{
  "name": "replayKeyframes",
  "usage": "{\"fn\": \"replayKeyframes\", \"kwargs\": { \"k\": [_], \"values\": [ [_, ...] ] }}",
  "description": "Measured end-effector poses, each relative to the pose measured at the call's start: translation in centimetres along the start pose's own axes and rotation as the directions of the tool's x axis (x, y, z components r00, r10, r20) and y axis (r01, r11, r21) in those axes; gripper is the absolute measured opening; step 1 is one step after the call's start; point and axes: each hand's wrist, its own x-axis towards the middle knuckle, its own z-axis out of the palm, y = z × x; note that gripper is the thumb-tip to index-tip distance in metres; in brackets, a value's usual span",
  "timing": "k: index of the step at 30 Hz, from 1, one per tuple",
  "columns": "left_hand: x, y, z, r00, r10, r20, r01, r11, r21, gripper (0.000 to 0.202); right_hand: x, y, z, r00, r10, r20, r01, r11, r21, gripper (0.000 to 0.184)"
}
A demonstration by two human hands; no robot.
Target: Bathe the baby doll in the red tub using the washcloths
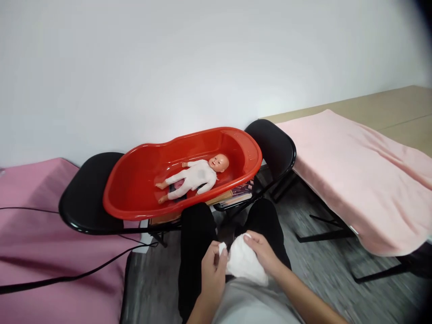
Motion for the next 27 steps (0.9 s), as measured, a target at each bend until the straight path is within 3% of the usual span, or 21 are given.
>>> {"fn": "replayKeyframes", "kwargs": {
  "k": [4, 8, 14, 17, 19, 22, 24, 27],
  "values": [
    [-1.2, -0.9, -0.5, 0.999, -0.027, -0.039, 0.029, 0.998, 0.051, 0.051, -0.6, 1.4, 0.2, 0.997, 0.012, 0.077, -0.01, 1.0, -0.016, 0.077],
    [-1.2, -1.7, -0.8, 0.981, -0.163, -0.101, 0.164, 0.987, 0.0, 0.055, 0.2, 0.7, -1.2, 0.998, -0.038, 0.051, 0.039, 0.999, -0.01, 0.075],
    [-2.3, -3.1, 0.3, 0.962, -0.248, -0.119, 0.24, 0.968, -0.075, 0.047, 0.9, 1.0, -2.4, 0.997, -0.061, 0.037, 0.064, 0.995, -0.072, 0.073],
    [-2.9, -3.2, 1.0, 0.95, -0.292, -0.112, 0.277, 0.952, -0.129, 0.048, 1.7, 2.1, -3.2, 0.992, -0.079, 0.096, 0.095, 0.98, -0.176, 0.058],
    [-3.0, -3.1, 1.0, 0.94, -0.307, -0.151, 0.287, 0.947, -0.144, 0.052, 3.4, 2.8, -4.0, 0.991, -0.115, 0.064, 0.125, 0.973, -0.195, 0.052],
    [-2.5, -3.0, -0.1, 0.919, -0.304, -0.251, 0.285, 0.952, -0.11, 0.059, 7.8, 3.3, -5.5, 0.981, -0.067, -0.185, 0.063, 0.998, -0.027, 0.066],
    [-1.7, -2.8, -1.6, 0.906, -0.273, -0.324, 0.282, 0.959, -0.019, 0.06, 11.6, 3.3, -6.2, 0.951, 0.036, -0.308, -0.009, 0.996, 0.089, 0.062],
    [0.3, -2.0, -4.5, 0.871, -0.138, -0.472, 0.251, 0.95, 0.186, 0.056, 17.1, 3.2, -6.4, 0.921, 0.123, -0.371, -0.089, 0.99, 0.108, 0.046]
  ]
}}
